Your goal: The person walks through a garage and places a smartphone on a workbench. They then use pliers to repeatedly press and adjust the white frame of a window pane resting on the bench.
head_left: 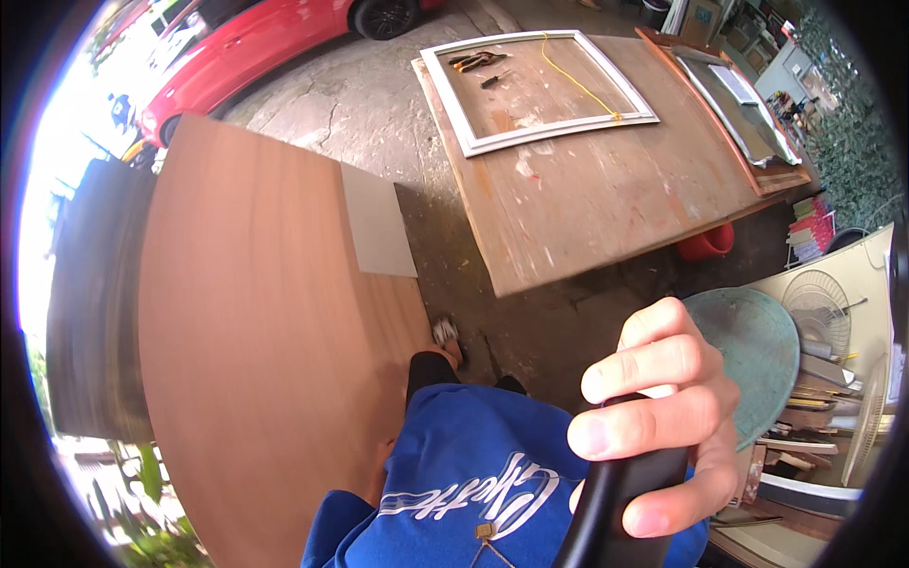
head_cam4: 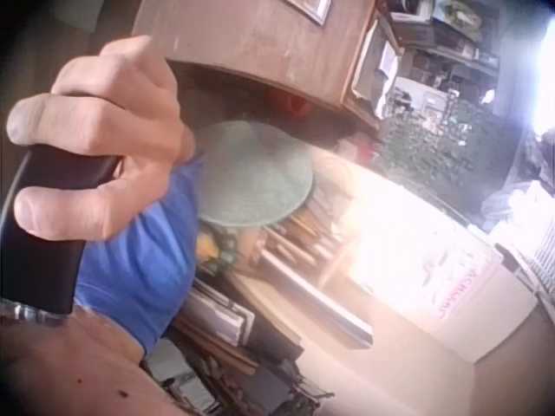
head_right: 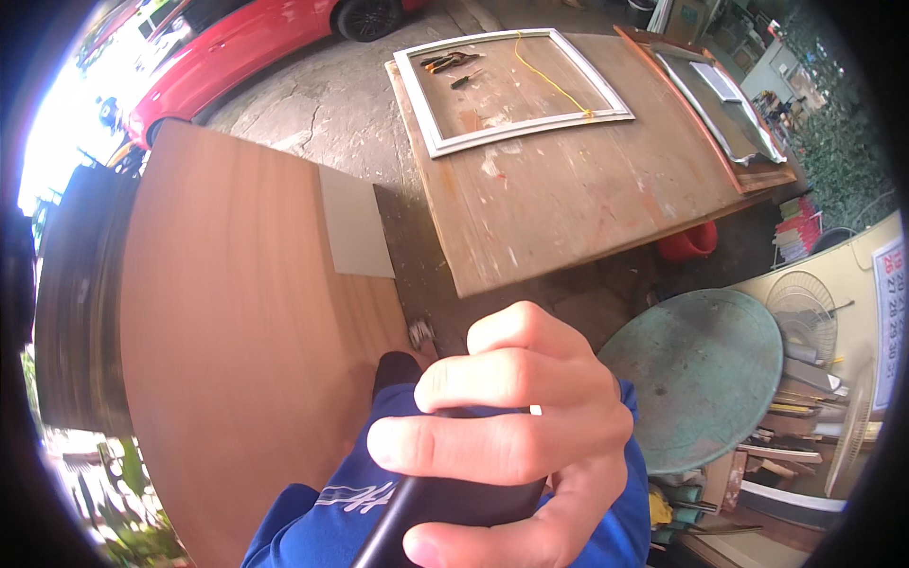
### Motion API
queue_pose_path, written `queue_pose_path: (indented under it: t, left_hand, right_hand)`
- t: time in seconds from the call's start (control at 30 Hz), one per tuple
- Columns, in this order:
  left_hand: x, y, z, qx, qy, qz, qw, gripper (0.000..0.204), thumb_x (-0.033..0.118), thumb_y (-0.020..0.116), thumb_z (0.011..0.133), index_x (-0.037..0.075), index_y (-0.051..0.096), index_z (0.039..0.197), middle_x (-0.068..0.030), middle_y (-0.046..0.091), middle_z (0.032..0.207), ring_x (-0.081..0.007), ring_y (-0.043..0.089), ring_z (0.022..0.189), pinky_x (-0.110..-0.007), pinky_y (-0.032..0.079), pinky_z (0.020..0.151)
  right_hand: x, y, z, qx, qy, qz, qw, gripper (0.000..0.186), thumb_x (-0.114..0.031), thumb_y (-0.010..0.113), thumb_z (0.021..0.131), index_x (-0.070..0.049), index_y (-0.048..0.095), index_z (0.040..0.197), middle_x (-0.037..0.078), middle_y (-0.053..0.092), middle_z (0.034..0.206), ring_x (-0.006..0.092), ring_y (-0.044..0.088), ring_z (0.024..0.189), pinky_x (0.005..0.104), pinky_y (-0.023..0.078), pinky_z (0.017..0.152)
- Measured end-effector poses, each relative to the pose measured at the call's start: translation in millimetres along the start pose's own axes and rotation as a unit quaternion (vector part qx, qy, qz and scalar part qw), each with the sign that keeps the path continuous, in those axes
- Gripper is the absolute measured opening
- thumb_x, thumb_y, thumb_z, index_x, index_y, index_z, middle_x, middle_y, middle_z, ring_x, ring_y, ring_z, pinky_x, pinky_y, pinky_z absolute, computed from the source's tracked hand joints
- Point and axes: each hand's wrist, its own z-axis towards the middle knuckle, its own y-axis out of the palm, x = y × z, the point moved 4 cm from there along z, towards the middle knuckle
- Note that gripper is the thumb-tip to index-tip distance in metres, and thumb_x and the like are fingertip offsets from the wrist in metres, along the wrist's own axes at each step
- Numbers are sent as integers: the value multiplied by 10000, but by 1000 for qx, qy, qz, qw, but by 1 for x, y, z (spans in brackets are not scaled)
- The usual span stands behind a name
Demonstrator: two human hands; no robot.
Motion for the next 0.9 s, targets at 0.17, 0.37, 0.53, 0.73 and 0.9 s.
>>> queue_pose_path:
  t: [0.17,0.37,0.53,0.73,0.9]
  left_hand:
    - [175,-34,114,-15,22,23,999,282,321,593,861,73,618,993,-48,629,802,-130,589,657,-243,436,535]
    - [523,-130,191,27,150,-21,988,282,316,589,864,75,609,1010,-41,629,801,-121,588,671,-237,426,531]
    - [809,-122,227,-2,290,31,957,276,298,586,873,71,607,1029,-30,627,796,-105,589,696,-228,423,545]
    - [1002,-122,337,-63,300,54,950,333,316,579,876,49,595,1075,-60,629,854,-137,606,738,-250,448,578]
    - [1100,-125,360,-88,163,192,964,356,317,585,867,61,588,1114,-84,628,894,-164,586,695,-269,461,561]
  right_hand:
    - [171,47,29,2,37,-12,999,438,-294,751,750,-308,535,1132,1,647,932,193,594,716,296,350,524]
    - [360,87,93,47,32,-46,997,376,-281,727,778,-271,538,1103,39,658,950,203,619,716,295,366,535]
    - [542,104,90,71,163,17,984,178,-169,630,833,-104,534,968,147,656,923,223,645,780,319,447,601]
    - [809,162,-31,287,569,296,712,486,19,649,788,-26,401,1204,160,617,885,252,628,830,389,520,740]
    - [939,190,-21,330,623,279,652,664,35,589,838,-154,286,1398,91,539,883,153,563,668,309,504,579]
